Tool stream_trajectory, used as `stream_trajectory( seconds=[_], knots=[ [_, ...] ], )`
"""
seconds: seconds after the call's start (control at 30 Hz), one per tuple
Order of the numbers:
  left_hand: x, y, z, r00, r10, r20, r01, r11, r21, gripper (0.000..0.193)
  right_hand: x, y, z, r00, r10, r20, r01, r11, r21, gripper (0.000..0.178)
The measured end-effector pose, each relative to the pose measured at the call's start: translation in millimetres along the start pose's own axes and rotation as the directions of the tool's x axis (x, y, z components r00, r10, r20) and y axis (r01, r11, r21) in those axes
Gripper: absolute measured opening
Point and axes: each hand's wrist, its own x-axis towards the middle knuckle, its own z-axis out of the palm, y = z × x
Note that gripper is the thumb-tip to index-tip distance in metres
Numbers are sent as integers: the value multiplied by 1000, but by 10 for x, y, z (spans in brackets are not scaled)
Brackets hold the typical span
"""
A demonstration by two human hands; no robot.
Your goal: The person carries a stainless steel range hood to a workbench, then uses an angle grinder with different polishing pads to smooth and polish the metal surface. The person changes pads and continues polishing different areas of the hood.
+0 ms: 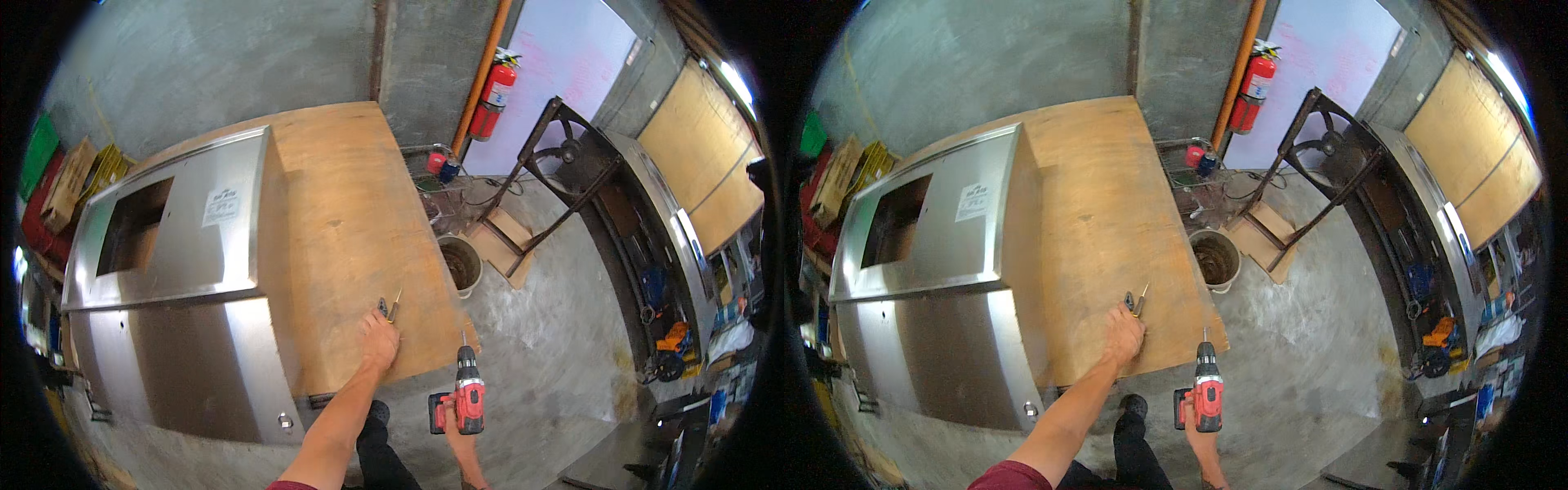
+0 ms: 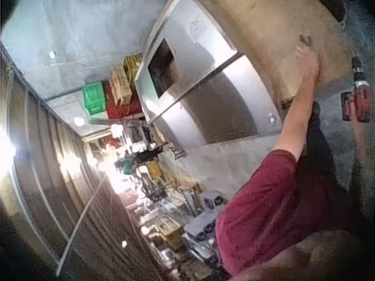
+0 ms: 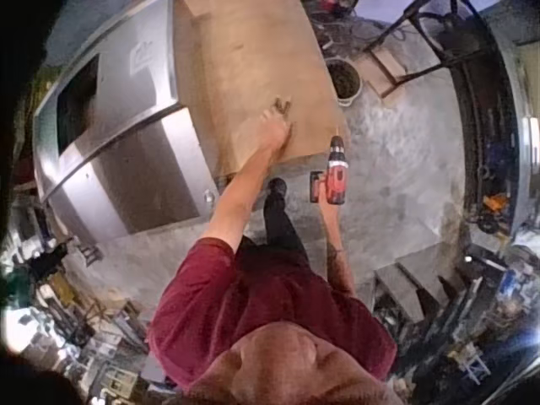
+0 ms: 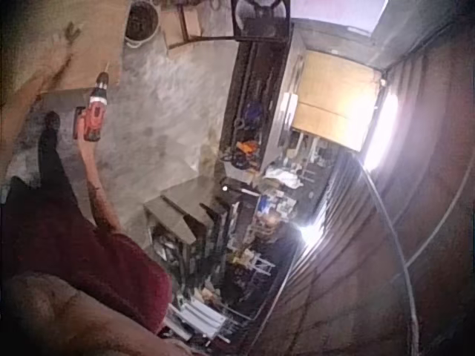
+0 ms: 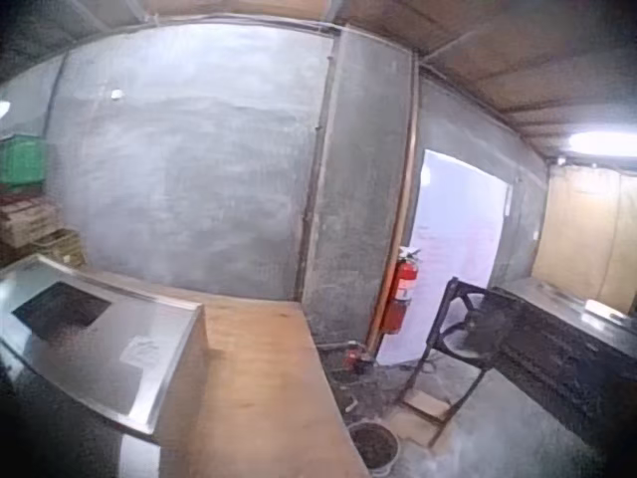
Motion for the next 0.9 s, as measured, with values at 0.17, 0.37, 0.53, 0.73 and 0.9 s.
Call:
stream_trajectory(
  seconds=[0.17,0.37,0.53,0.73,0.9],
  knots=[
    [-1173,-455,-36,981,146,125,-76,891,-447,63,-597,-209,33,992,-66,111,71,997,-39,23],
    [-3481,-1736,-327,832,276,481,143,730,-668,55,-1735,-110,15,952,180,247,-201,977,63,21],
    [-5227,-3239,-304,904,-116,411,413,486,-770,50,-2527,230,390,828,12,561,155,956,-250,23],
    [-6430,-4620,-1312,777,-532,337,527,256,-810,47,-3201,543,1298,499,89,862,429,839,-335,29],
    [-6892,-5649,-1613,595,-742,307,582,135,-802,43,-3634,-111,2509,358,218,908,400,843,-360,26]
  ],
)
